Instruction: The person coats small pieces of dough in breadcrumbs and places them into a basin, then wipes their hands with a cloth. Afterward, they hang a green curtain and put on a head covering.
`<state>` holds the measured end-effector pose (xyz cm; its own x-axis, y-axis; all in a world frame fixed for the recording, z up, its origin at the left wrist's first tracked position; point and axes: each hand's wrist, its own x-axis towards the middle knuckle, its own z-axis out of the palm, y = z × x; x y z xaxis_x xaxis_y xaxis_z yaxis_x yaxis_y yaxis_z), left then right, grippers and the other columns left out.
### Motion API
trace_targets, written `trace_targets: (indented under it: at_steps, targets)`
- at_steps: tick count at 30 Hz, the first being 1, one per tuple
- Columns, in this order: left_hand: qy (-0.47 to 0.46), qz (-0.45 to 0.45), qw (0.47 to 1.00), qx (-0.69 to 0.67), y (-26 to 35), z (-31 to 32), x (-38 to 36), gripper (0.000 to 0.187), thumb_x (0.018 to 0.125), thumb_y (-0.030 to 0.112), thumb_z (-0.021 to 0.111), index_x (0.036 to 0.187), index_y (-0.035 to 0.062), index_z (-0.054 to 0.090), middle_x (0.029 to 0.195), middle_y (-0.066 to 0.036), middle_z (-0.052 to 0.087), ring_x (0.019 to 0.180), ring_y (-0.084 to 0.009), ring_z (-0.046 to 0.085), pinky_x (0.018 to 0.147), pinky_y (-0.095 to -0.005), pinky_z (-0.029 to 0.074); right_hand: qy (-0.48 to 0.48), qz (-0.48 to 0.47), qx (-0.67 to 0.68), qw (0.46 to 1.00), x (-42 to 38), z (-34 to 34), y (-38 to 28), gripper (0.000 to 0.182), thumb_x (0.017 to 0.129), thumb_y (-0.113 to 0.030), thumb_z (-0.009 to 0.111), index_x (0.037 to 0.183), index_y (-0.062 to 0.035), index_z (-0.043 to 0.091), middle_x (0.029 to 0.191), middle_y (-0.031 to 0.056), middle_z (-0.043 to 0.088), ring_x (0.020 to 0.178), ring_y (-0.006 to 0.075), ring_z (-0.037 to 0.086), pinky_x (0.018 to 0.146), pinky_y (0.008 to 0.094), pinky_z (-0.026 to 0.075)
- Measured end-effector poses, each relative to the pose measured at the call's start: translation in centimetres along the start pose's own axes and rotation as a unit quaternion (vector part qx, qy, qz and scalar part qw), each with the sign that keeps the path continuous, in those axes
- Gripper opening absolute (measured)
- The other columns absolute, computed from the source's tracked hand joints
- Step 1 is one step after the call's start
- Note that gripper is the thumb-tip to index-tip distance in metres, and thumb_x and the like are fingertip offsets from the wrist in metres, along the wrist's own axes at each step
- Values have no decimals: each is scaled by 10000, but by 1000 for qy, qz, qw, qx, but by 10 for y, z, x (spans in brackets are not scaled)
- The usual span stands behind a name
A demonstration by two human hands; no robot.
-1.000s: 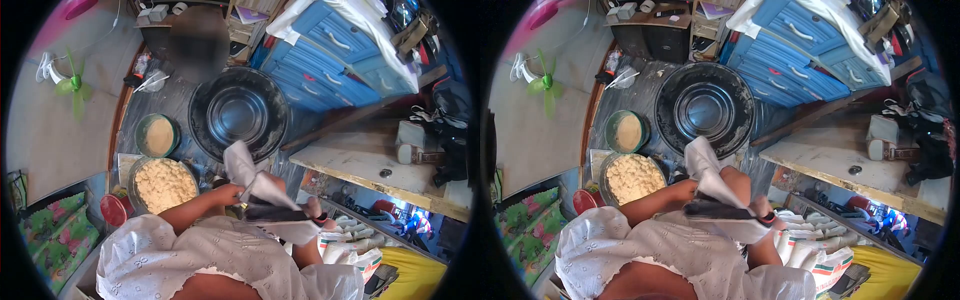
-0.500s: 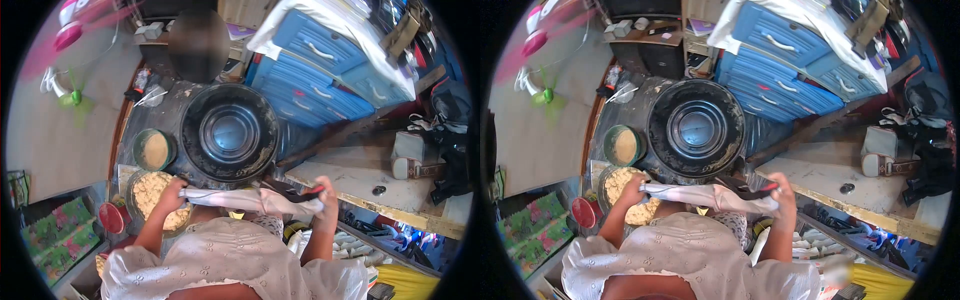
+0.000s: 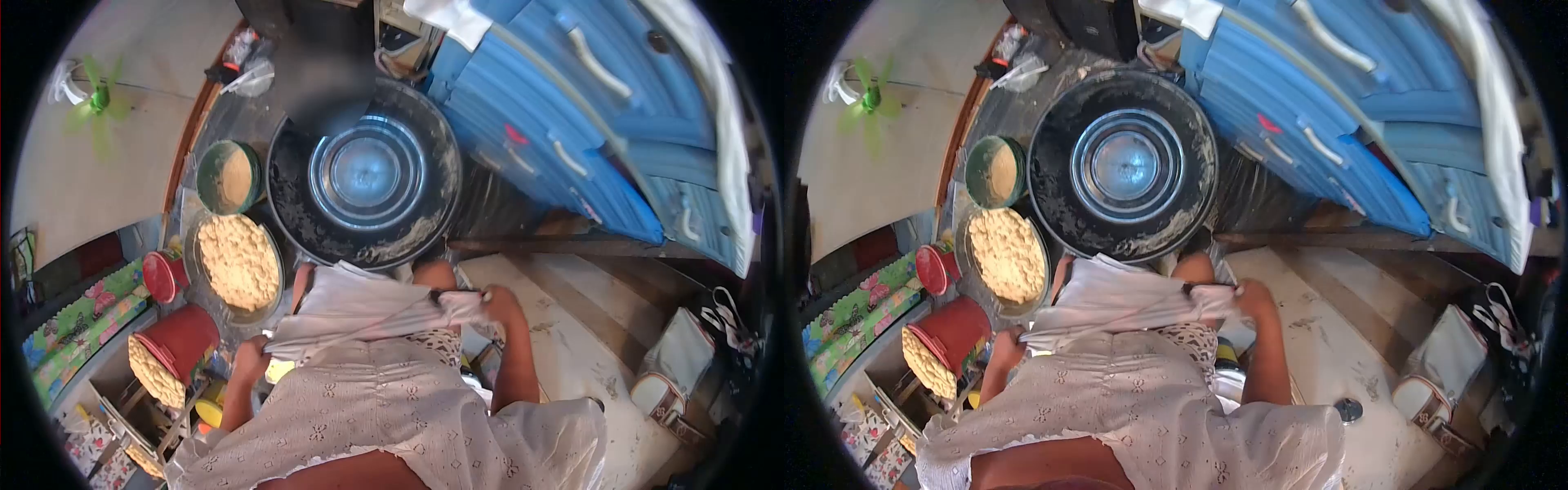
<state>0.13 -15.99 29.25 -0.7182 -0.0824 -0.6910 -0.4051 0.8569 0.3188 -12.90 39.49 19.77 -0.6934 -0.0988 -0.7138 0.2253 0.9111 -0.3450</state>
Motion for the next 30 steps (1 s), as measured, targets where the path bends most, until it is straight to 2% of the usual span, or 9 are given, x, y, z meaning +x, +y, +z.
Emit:
trace_targets:
  at_steps: [5,8,10,15,20,23,25,29,30]
  targets:
    - [-85,-68,972,-208,-14,8,66,185,677,29,503,820,1,617,671,-61,590,619,-157,538,572,-313,428,146,114,350,918,42,-9,15,262,760,-92,635,1016,-47,606,989,118,635,925,257,594,799,327,433]
    - [-39,-87,940,-327,-25,-28,87,223,674,45,529,863,-38,613,685,-13,578,636,-104,517,570,-259,416,140,19,524,840,57,7,51,378,770,-119,648,1105,22,544,1103,82,584,1007,198,545,836,320,427]
    - [-52,-89,909,-404,-29,-46,101,181,669,51,534,804,-38,614,688,6,566,605,-84,501,536,-231,388,167,-110,727,657,68,0,48,458,766,-157,668,1169,-21,500,1168,90,550,1046,222,528,889,346,410]
    - [60,-14,899,-433,-51,-48,122,223,664,198,590,652,-24,575,685,-58,567,611,-130,519,551,-261,395,153,-360,745,541,111,19,94,539,801,-266,627,1256,-65,421,1231,119,500,1171,286,443,987,479,343]
    - [219,178,800,-530,-58,-23,140,350,729,324,647,854,94,414,790,-98,555,739,-193,543,807,-359,453,453,-400,601,523,133,29,94,463,866,-297,507,1253,-60,416,1114,153,540,990,257,547,796,380,489]
    - [199,117,843,-485,-134,-16,155,257,780,203,620,902,73,434,823,-34,524,803,-123,528,746,-289,436,252,-421,653,577,144,14,36,474,863,-320,511,1228,-32,418,1102,140,538,957,232,546,769,357,481]
    - [312,153,894,-282,-126,-18,174,165,815,104,556,946,36,483,841,-10,522,808,-94,502,726,-250,411,277,-291,607,686,155,10,33,366,899,-147,518,1230,-30,415,1106,121,531,949,203,526,846,336,429]
    - [472,150,851,-175,-119,-20,158,190,833,-8,481,1013,-3,542,918,-35,554,888,-112,500,801,-233,397,166,-355,619,681,146,0,36,371,906,-213,532,1190,3,428,1111,118,529,1028,228,501,914,372,391]
    - [496,178,830,-184,-114,-19,143,212,835,-4,482,1038,-3,542,965,-47,565,923,-128,509,841,-240,394,207,-420,641,608,140,-5,42,379,911,-227,520,1197,6,434,1141,122,524,1069,242,481,949,396,363]
